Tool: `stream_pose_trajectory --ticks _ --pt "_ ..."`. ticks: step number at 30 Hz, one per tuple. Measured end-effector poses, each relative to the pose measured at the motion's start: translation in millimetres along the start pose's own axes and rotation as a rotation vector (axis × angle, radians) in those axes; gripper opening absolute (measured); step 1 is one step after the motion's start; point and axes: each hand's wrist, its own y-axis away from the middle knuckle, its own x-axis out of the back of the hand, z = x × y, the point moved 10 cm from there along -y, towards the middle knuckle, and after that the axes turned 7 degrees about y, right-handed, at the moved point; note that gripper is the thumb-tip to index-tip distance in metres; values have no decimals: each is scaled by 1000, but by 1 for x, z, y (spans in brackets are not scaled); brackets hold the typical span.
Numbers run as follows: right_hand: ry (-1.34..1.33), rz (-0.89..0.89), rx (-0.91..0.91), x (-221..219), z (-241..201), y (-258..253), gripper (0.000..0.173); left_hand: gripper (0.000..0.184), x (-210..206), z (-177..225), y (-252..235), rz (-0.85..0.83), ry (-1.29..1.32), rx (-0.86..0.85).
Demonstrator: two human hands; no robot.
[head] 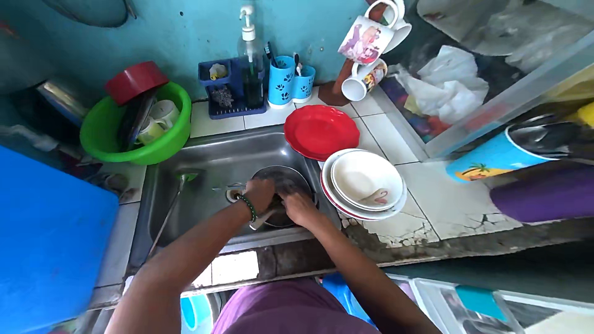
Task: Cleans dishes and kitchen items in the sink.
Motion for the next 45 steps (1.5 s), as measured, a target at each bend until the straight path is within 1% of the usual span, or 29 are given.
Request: stream_pose_trajectory --ticks 2,3,5,6,9,11,13,14,17,18,19,20,21,22,24,26,29,30,32,33,36,38,40,41,42,43,45 --pt "25 -90 36 -19 0 -13 71 38 -6 -16 -13 3 38 42" --pt "29 -119 44 -27 0 -17 80 41 -11 -21 -20 -8 63 66" --pt "30 -156 56 -34 -3 -21 88 51 -18 -23 -29 -22 79 132" --pt "37 -154 50 -34 -3 -23 89 53 -19 -21 -34 -10 71 155" --pt "44 -92 -13 -34 3 -30 85 45 -23 -8 -40 -21 12 154" --pt "22 -149 32 -36 -1 -31 85 44 -23 -2 -43 -51 28 128" --pt "-22 -195 97 -38 -4 -31 84 41 -19 -7 -46 -49 120 120" --pt "-25 -180 95 -37 -2 -32 86 40 -19 -12 -50 -45 164 110" --pt "5 -109 15 -34 1 -33 98 42 -22 -25 -58 -48 249 108" --pt "-11 -127 37 -34 -2 -32 98 44 -23 -27 -59 -30 256 118" --pt "-35 -160 83 -35 -7 -30 95 45 -23 -28 -60 -5 258 125" --pt "-52 -162 122 -36 -9 -30 89 47 -23 -28 -61 15 246 126" --pt "-55 -169 116 -36 -8 -29 87 49 -24 -27 -63 20 224 126" --pt "-45 -167 75 -35 -5 -29 92 49 -25 -27 -63 28 209 129" --pt "-22 -107 -18 -32 4 -33 100 42 -19 -26 -54 52 186 146" --pt "-62 -68 -30 -27 4 -36 105 37 -13 -26 -45 41 164 153" --pt "-136 33 -16 -15 4 -33 110 33 -2 -28 -36 63 219 171" --pt "-131 43 -21 -15 4 -33 109 34 1 -29 -35 83 245 180" --pt "-101 9 -24 -22 5 -37 104 44 1 -28 -36 99 250 192" --pt "-89 -21 -21 -26 4 -38 102 49 -2 -27 -39 87 231 193" --pt "-75 -101 -7 -32 2 -37 95 56 -14 -21 -55 40 196 168" --pt "-70 -151 -23 -34 1 -35 93 60 -19 -20 -64 13 207 156" --pt "-69 -163 -28 -34 2 -36 93 62 -21 -25 -69 -2 249 148" --pt "-106 -146 -23 -32 3 -37 93 61 -21 -28 -70 -5 283 138" --pt "-177 -87 -18 -25 4 -35 91 59 -22 -32 -71 1 312 127" --pt "-305 40 -22 -11 8 -31 86 58 -21 -36 -70 20 340 117" --pt "-609 445 -74 28 27 -9 67 58 -15 -42 -67 106 420 96"
